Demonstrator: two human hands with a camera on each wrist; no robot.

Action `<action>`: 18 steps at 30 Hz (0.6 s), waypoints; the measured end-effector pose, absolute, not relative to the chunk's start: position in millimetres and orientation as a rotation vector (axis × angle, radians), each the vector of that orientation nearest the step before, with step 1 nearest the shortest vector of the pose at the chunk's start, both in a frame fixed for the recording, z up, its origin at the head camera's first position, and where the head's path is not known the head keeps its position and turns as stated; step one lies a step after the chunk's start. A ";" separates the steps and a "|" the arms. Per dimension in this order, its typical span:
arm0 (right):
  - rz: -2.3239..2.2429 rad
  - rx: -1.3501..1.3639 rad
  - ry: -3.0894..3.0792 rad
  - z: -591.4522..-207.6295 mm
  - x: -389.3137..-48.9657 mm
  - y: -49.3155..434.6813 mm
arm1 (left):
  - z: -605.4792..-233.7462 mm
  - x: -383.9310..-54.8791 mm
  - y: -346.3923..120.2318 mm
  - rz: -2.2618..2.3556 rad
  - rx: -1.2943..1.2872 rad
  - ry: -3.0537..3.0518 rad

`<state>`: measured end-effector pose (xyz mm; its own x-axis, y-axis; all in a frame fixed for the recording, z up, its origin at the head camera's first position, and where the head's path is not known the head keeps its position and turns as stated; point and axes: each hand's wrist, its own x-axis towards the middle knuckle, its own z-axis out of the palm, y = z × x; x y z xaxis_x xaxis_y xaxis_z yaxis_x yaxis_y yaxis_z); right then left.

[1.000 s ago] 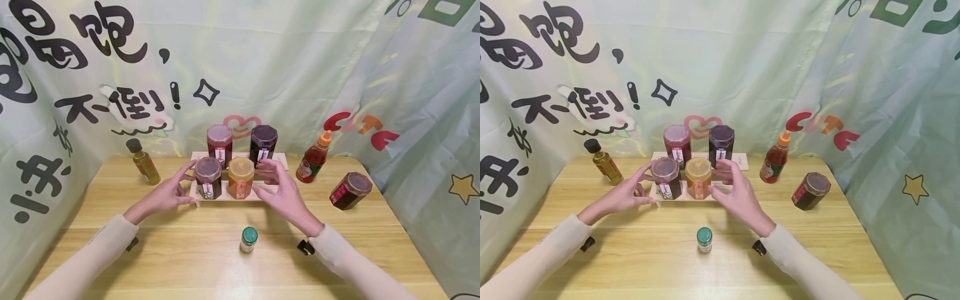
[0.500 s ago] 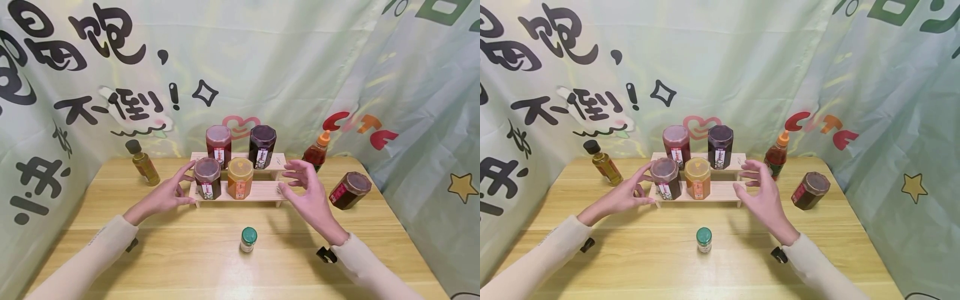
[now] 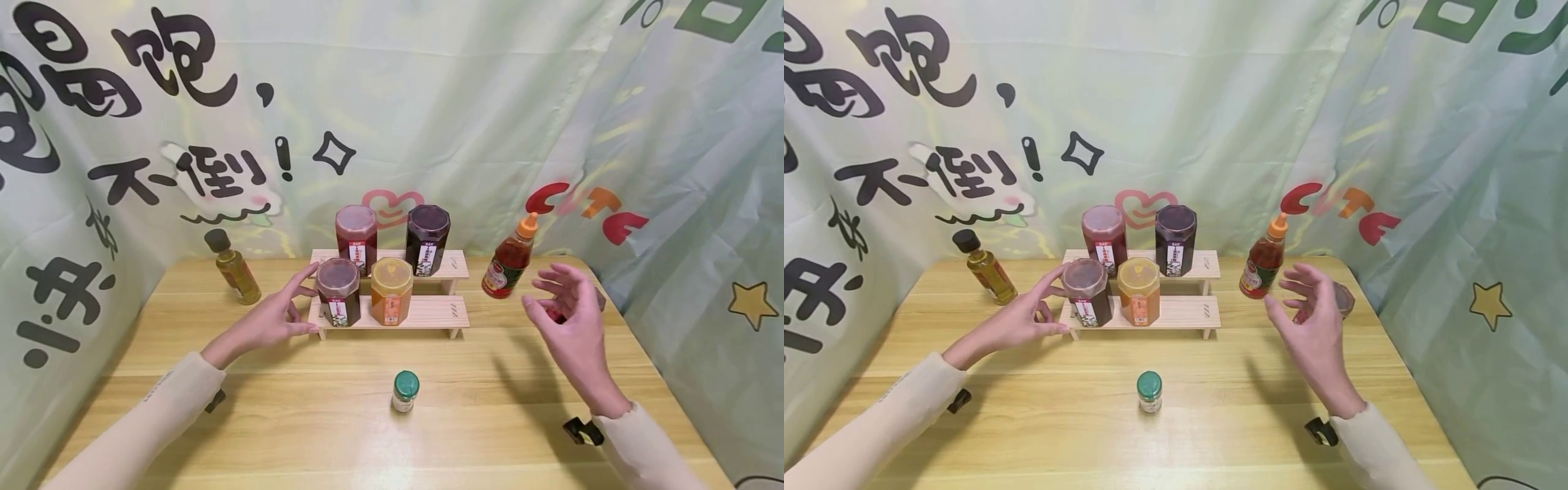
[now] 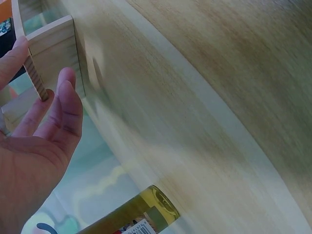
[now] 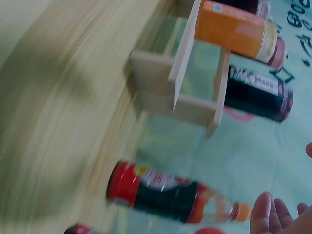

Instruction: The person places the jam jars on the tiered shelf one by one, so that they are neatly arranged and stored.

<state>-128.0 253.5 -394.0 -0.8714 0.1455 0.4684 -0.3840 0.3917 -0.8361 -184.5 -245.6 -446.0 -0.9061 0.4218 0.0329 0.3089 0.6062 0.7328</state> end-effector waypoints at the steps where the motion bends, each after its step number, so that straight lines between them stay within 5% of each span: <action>1: 1.483 0.174 -2.174 -395.3 -127.6 258.5 | -445.8 -184.4 -245.6 1.182 0.614 2.686; 18: 1.361 -0.321 -2.240 -420.4 -132.1 318.6 | -443.8 -183.1 -244.1 1.173 0.617 2.694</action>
<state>-132.1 318.6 -420.4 -0.8493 0.4411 0.2902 -0.0545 0.4735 -0.8791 -183.1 -244.1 -443.8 -0.9064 0.4210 0.0354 0.3127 0.6120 0.7264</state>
